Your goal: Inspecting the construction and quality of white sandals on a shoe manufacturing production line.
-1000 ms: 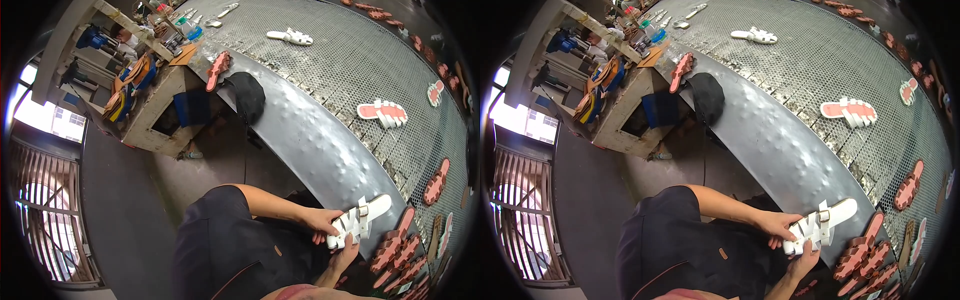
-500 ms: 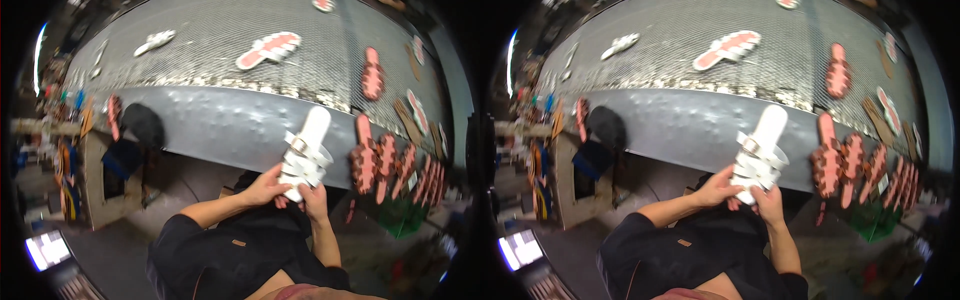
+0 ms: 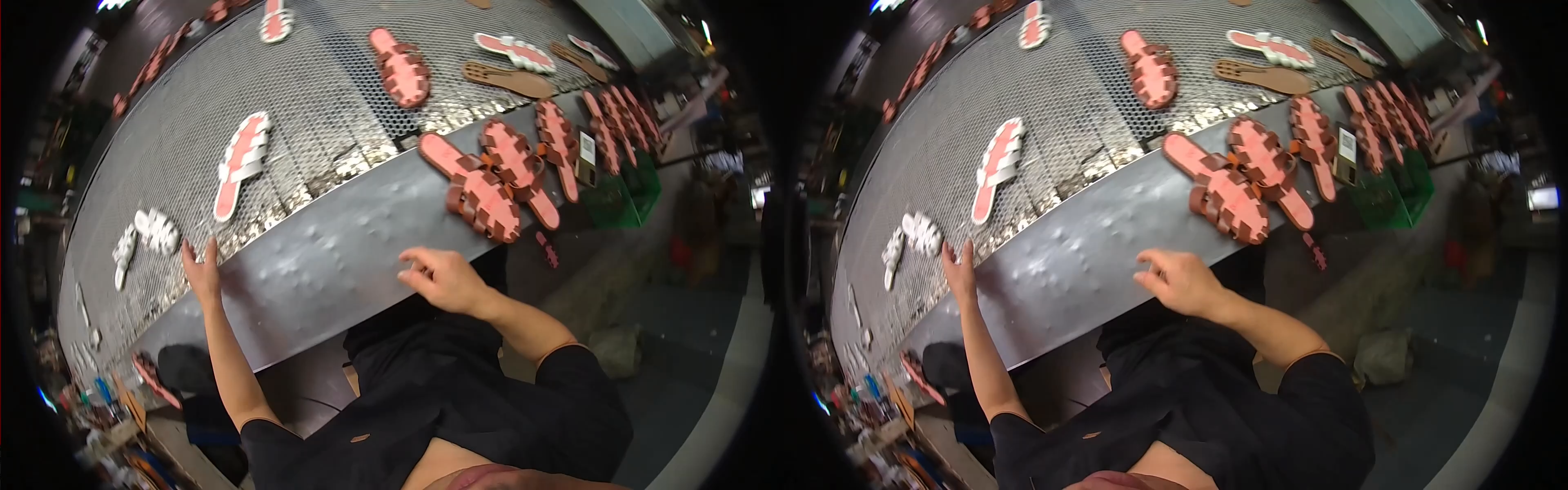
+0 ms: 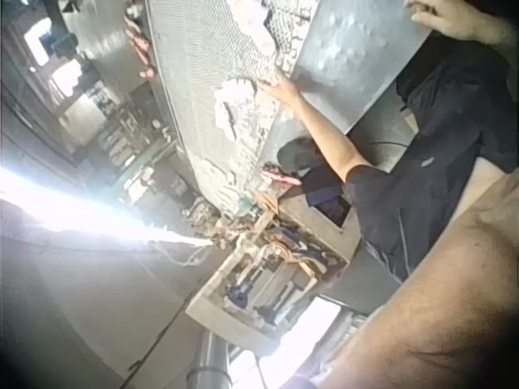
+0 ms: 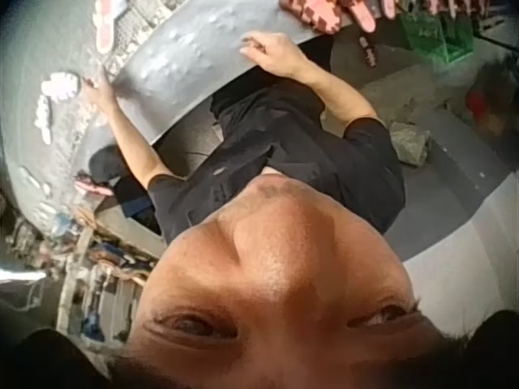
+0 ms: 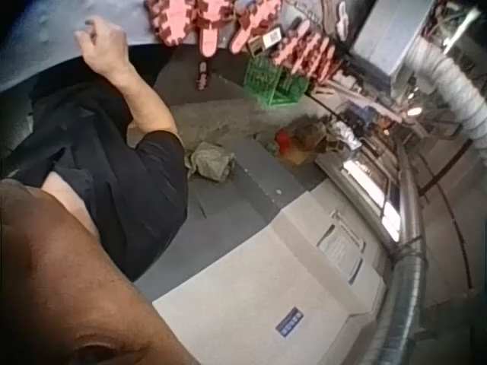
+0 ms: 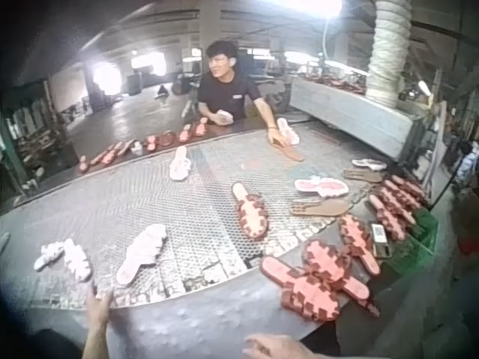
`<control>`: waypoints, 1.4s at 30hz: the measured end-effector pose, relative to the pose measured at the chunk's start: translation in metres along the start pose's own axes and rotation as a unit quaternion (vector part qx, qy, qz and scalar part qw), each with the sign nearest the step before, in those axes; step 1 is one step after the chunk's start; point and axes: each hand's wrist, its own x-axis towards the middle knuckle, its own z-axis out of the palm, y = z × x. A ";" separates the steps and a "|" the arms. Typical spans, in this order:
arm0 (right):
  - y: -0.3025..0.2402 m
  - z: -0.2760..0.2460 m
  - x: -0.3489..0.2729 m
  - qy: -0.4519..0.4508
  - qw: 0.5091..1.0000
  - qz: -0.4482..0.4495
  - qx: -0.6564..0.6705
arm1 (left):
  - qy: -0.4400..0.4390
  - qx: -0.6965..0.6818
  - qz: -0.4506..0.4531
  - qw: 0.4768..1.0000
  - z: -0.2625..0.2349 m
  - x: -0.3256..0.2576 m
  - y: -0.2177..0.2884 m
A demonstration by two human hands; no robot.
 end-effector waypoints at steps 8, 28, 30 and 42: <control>0.062 -0.142 0.116 0.131 0.973 0.139 0.126 | -0.004 0.274 0.185 0.944 0.097 0.030 0.065; 0.111 -0.312 0.147 0.175 0.926 -0.045 0.332 | 0.032 0.324 0.157 0.932 0.173 -0.026 0.116; 0.122 -0.360 0.029 0.291 0.894 -0.103 0.327 | 0.031 0.304 0.143 0.941 0.191 -0.043 0.131; 0.531 -0.369 -0.370 0.688 0.567 0.164 0.422 | 0.054 0.180 0.073 0.979 0.325 -0.155 0.225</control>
